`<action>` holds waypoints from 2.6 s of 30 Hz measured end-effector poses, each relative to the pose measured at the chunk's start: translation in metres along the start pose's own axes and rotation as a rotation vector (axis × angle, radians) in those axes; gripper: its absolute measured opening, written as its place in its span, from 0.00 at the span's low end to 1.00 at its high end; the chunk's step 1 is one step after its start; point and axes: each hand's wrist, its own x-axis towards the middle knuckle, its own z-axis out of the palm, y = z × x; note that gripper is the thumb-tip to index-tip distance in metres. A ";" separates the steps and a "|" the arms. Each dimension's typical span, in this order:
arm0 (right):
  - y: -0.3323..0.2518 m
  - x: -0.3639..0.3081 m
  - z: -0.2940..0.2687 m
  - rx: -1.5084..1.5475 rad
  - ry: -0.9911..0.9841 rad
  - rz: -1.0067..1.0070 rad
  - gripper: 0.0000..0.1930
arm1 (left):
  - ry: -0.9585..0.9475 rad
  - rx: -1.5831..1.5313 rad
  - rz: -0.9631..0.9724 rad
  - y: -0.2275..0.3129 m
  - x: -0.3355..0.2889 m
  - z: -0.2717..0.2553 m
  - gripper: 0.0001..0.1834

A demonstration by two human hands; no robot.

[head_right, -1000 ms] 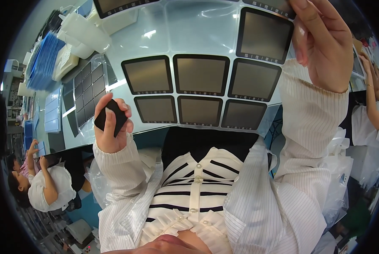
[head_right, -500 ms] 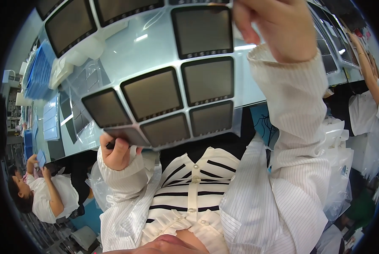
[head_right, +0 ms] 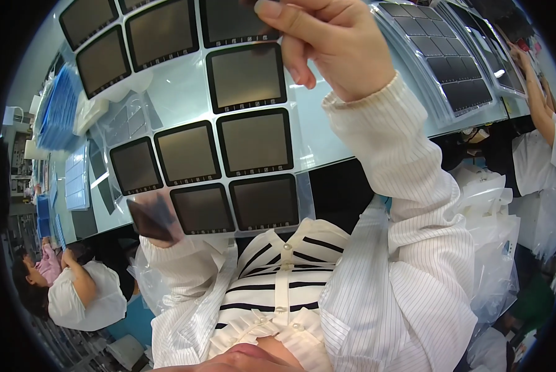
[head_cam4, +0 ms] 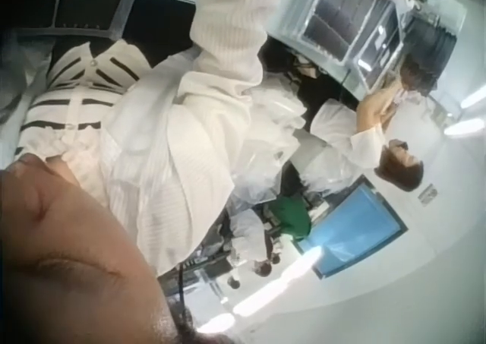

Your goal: Cleaning and inspecting a sheet of small electronic or optical components using a swab.

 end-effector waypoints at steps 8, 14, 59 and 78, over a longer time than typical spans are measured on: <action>-0.010 -0.008 0.018 -0.106 0.062 -0.066 0.11 | 0.535 0.083 0.079 -0.025 0.010 -0.039 0.27; -0.022 -0.015 0.011 -0.276 0.111 -0.116 0.10 | 0.074 -0.152 -0.041 -0.017 0.018 0.024 0.36; -0.014 -0.005 -0.020 -0.040 -0.060 -0.074 0.15 | 0.076 1.247 0.223 0.041 0.016 0.006 0.09; -0.006 0.005 -0.016 -0.160 0.015 0.112 0.14 | 0.218 0.540 -0.219 0.036 0.008 0.011 0.17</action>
